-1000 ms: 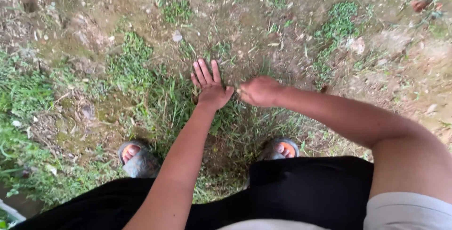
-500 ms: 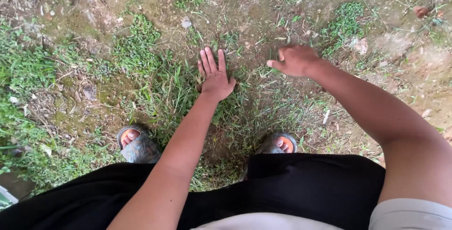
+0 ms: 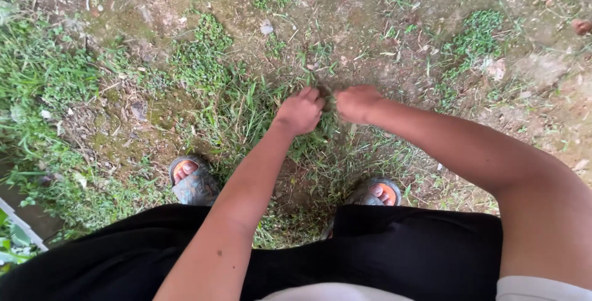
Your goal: Pulling weeds from the ground by hand in an outdoor garden.
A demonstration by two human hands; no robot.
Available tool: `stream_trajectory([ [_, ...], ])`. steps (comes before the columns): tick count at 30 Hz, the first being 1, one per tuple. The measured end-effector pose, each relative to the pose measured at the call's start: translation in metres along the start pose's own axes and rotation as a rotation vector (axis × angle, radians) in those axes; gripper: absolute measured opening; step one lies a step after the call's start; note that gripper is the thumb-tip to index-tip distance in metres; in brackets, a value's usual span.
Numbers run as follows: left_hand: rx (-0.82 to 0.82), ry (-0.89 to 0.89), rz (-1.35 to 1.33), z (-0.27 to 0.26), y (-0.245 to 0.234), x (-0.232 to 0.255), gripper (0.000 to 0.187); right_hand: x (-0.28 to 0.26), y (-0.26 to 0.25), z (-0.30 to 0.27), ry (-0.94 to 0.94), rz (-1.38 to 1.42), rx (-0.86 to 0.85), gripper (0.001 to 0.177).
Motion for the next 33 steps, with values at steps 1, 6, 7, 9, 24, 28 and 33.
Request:
stream_trajectory([
  [1, 0.005, 0.003, 0.004, -0.002, -0.027, -0.010, 0.029, -0.007, -0.002, 0.005, 0.004, 0.000, 0.006, 0.026],
  [6, -0.038, -0.534, -0.538, -0.015, -0.037, -0.071, 0.016, -0.046, -0.028, 0.014, -0.019, 0.197, -0.095, 0.034],
  [7, -0.027, -0.545, -0.545, -0.014, -0.028, -0.077, 0.016, -0.052, -0.039, 0.014, -0.022, 0.182, -0.096, 0.034],
  [9, 0.037, -0.784, -0.593, -0.016, -0.006, -0.098, 0.016, -0.057, -0.066, 0.017, 0.103, 0.086, 0.047, 0.048],
  [24, 0.193, -0.829, -0.725, -0.031, 0.021, -0.092, 0.035, -0.005, -0.039, 0.129, 0.041, 0.077, 0.431, 0.032],
  [28, 0.156, -0.769, -0.690, -0.039, 0.016, -0.090, 0.038, -0.052, -0.055, 0.080, 0.056, 0.196, 0.369, 0.025],
  [33, 0.010, -0.778, -0.686, -0.046, 0.015, -0.092, 0.042, -0.093, -0.064, 0.048, 0.008, 0.177, 0.314, 0.027],
])
Point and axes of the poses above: each hand's wrist, its own z-axis towards the middle knuckle, its own y-axis out of the palm, x = y × z, the point moved 4 cm from there along z, towards the middle knuckle, and after that the axes turned 13 degrees about z, right-handed, at the moved point
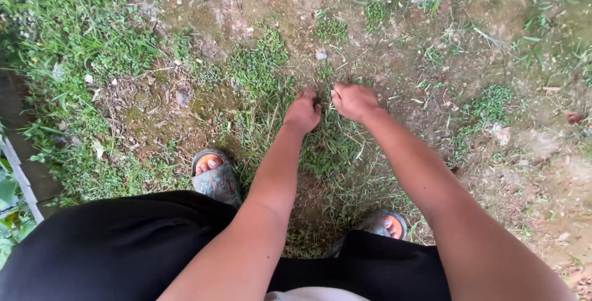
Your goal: Pulling weeds from the ground by hand in an outdoor garden.
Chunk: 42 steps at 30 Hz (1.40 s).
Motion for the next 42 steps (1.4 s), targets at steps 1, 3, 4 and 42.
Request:
stream_trajectory([
  [1, 0.009, 0.000, -0.008, 0.002, 0.001, 0.001, 0.042, 0.002, 0.004, -0.001, -0.004, -0.011, 0.003, 0.027],
  [3, -0.044, 0.003, 0.149, 0.008, 0.004, 0.003, 0.071, 0.002, 0.011, 0.001, -0.084, -0.021, -0.002, 0.022],
  [4, -0.030, 0.000, 0.139, 0.017, -0.007, 0.010, 0.071, -0.005, 0.006, 0.004, -0.092, -0.036, 0.002, 0.022],
  [42, 0.197, 0.219, 0.239, 0.178, -0.128, 0.039, 0.066, 0.147, -0.325, 0.117, 0.340, -0.574, -0.091, 0.033],
])
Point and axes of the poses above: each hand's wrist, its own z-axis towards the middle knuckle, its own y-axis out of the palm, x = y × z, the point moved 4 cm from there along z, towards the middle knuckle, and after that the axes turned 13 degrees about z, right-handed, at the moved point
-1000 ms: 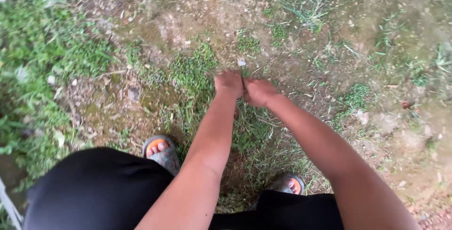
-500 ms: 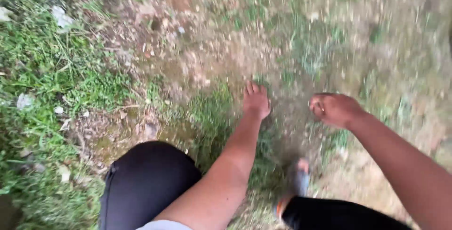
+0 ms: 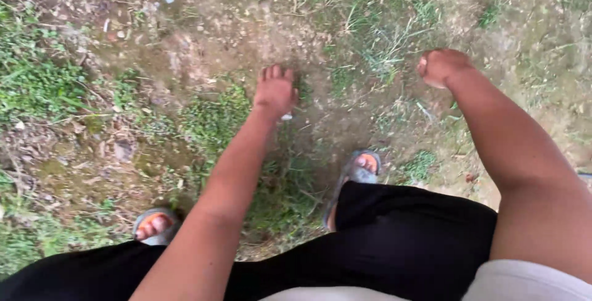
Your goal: Pulling weeds from the ground by hand in an outdoor garden.
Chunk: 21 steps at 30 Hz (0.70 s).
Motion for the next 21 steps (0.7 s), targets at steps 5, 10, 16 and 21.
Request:
stream_trajectory([
  [5, -0.063, -0.167, 0.095, 0.005, -0.016, 0.025, 0.066, 0.005, 0.050, 0.049, -0.452, -0.151, 0.182, 0.023],
  [10, -0.045, -0.190, 0.188, 0.018, -0.019, 0.070, 0.074, -0.038, 0.091, 0.061, -0.993, -0.159, 0.182, 0.035],
  [16, -0.117, -0.059, 0.344, 0.029, -0.012, 0.113, 0.073, -0.026, 0.115, 0.083, -1.129, -0.325, 0.336, 0.063],
  [21, -0.168, -0.006, 0.280, 0.053, -0.005, 0.138, 0.073, 0.021, 0.098, 0.126, -0.837, -0.596, 0.398, 0.070],
])
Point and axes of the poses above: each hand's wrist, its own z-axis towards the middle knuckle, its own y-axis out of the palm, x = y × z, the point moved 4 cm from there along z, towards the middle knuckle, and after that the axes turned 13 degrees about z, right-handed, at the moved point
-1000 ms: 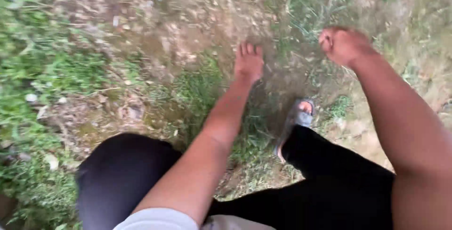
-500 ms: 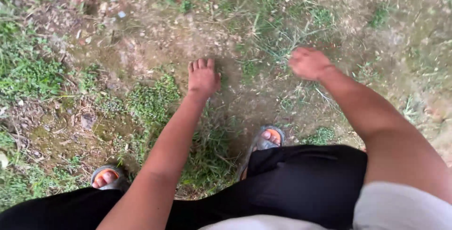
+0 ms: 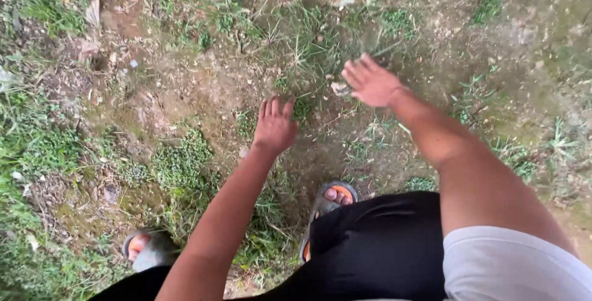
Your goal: Pulling weeds from the ground by hand in an outdoor garden.
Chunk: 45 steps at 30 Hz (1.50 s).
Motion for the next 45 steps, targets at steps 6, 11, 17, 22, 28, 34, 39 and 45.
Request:
stream_trajectory([
  [6, 0.079, 0.056, -0.100, -0.018, -0.007, 0.021, 0.069, -0.011, 0.005, -0.010, 0.216, 0.250, -0.084, 0.058],
  [11, 0.085, 0.076, -0.221, -0.010, -0.007, 0.030, 0.061, -0.015, -0.007, 0.011, 0.505, 0.601, -0.144, 0.042],
  [17, -0.012, -0.078, -0.681, 0.019, -0.007, 0.061, 0.051, -0.008, -0.017, 0.016, 0.736, 0.890, -0.370, 0.031],
  [22, -0.168, -0.122, -0.932, 0.023, 0.029, 0.086, 0.056, -0.018, -0.009, 0.012, 0.722, 0.946, -0.274, 0.028],
  [28, -0.130, -0.202, -1.178, 0.031, 0.073, 0.094, 0.065, -0.036, 0.053, 0.023, 0.710, 1.036, -0.051, 0.032],
  [34, -0.424, -0.173, -1.866, 0.117, 0.100, 0.143, 0.062, -0.028, 0.077, 0.035, 0.905, 1.121, -0.104, 0.032],
  [39, -0.282, -0.350, -2.077, 0.142, 0.082, 0.167, 0.047, -0.009, 0.169, 0.043, 0.861, 1.092, -0.010, 0.026],
  [45, -0.520, -0.238, -2.348, 0.123, 0.116, 0.182, 0.042, -0.016, 0.030, 0.033, 0.771, 0.915, -0.220, 0.027],
])
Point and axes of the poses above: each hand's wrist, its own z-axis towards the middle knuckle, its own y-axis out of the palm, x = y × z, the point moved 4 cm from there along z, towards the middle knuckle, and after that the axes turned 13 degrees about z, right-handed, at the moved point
